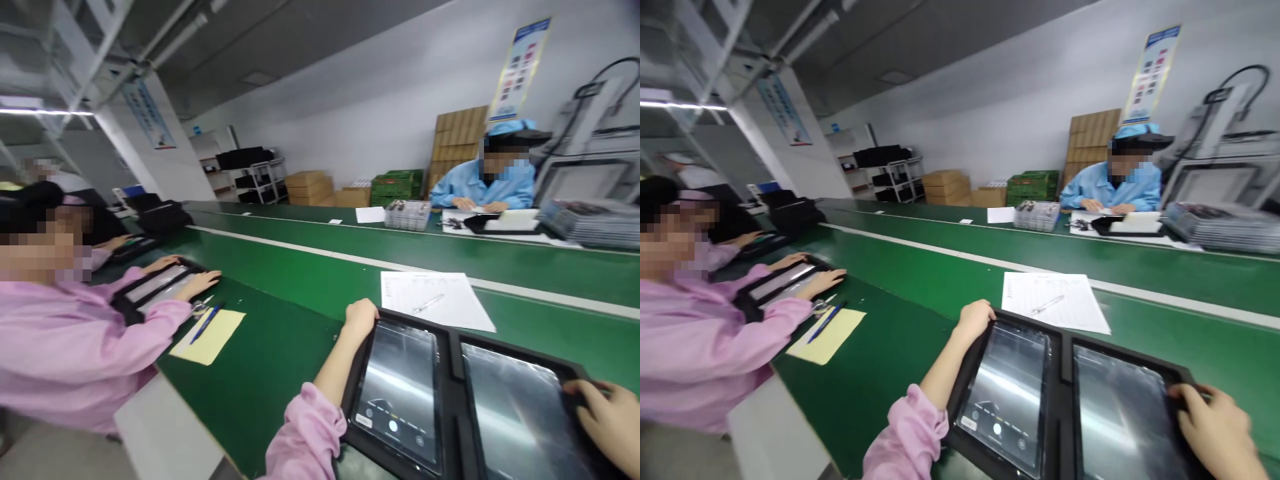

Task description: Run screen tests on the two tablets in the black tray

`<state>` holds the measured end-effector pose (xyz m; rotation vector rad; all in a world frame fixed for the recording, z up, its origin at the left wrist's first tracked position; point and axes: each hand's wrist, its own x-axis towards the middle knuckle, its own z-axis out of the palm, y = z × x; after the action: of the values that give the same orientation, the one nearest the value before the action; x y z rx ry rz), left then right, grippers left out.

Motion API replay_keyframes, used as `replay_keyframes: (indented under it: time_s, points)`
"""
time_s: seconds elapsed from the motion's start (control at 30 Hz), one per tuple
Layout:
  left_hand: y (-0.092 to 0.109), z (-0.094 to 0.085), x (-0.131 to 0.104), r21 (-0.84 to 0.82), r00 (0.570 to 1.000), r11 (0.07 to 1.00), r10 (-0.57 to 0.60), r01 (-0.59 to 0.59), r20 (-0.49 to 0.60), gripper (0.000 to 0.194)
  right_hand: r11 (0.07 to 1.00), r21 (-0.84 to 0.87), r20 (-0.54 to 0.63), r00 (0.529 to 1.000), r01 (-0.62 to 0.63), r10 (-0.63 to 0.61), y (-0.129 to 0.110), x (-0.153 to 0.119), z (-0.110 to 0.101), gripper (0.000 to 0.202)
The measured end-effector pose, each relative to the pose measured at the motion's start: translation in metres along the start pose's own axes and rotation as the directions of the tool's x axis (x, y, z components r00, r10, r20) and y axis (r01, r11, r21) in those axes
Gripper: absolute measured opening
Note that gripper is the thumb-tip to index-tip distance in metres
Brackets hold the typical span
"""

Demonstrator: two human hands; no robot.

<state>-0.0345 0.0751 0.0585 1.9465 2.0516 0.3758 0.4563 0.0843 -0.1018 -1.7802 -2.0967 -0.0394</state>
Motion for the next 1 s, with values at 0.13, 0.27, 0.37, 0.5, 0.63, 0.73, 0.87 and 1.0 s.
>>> replay_keyframes:
  time_s: [0.13, 0.27, 0.37, 0.5, 0.63, 0.73, 0.87, 1.0]
  points:
    - [0.001, -0.008, 0.0, 0.035, 0.999, 0.999, -0.025, 0.024, 0.038, 0.031, 0.994, -0.113, -0.055, 0.998, -0.008, 0.002, -0.009, 0.0, -0.003, 0.029]
    - [0.004, -0.011, -0.001, 0.067, 0.997, 0.996, -0.054, 0.05, 0.05, 0.034, 0.989, -0.145, -0.069, 0.998, -0.004, -0.006, -0.019, -0.004, -0.005, 0.032]
    - [0.007, -0.011, -0.003, 0.08, 0.997, 0.996, -0.047, 0.043, 0.061, 0.038, 0.987, -0.159, -0.05, 0.998, -0.033, 0.025, -0.02, -0.007, -0.009, 0.03]
    - [0.009, -0.01, -0.006, 0.091, 0.996, 0.995, -0.037, 0.03, 0.076, 0.036, 0.984, -0.175, -0.052, 0.998, -0.038, 0.029, -0.02, -0.007, -0.011, 0.031]
    - [0.007, -0.01, -0.005, 0.089, 0.995, 0.996, -0.026, 0.017, 0.093, 0.033, 0.984, -0.181, -0.066, 0.998, 0.002, -0.014, -0.017, -0.006, -0.01, 0.033]
    - [0.006, -0.011, -0.004, 0.09, 0.994, 0.996, -0.018, 0.008, 0.104, 0.03, 0.985, -0.172, -0.068, 0.997, 0.011, -0.023, -0.013, -0.007, -0.009, 0.035]
    - [0.008, -0.011, -0.004, 0.108, 0.994, 0.994, -0.01, -0.001, 0.109, 0.032, 0.986, -0.169, -0.064, 0.998, -0.003, -0.008, -0.01, -0.008, -0.007, 0.036]
    - [0.011, -0.011, -0.005, 0.125, 0.994, 0.992, -0.009, -0.004, 0.106, 0.036, 0.987, -0.158, -0.053, 0.999, -0.014, 0.006, -0.01, -0.006, -0.009, 0.037]
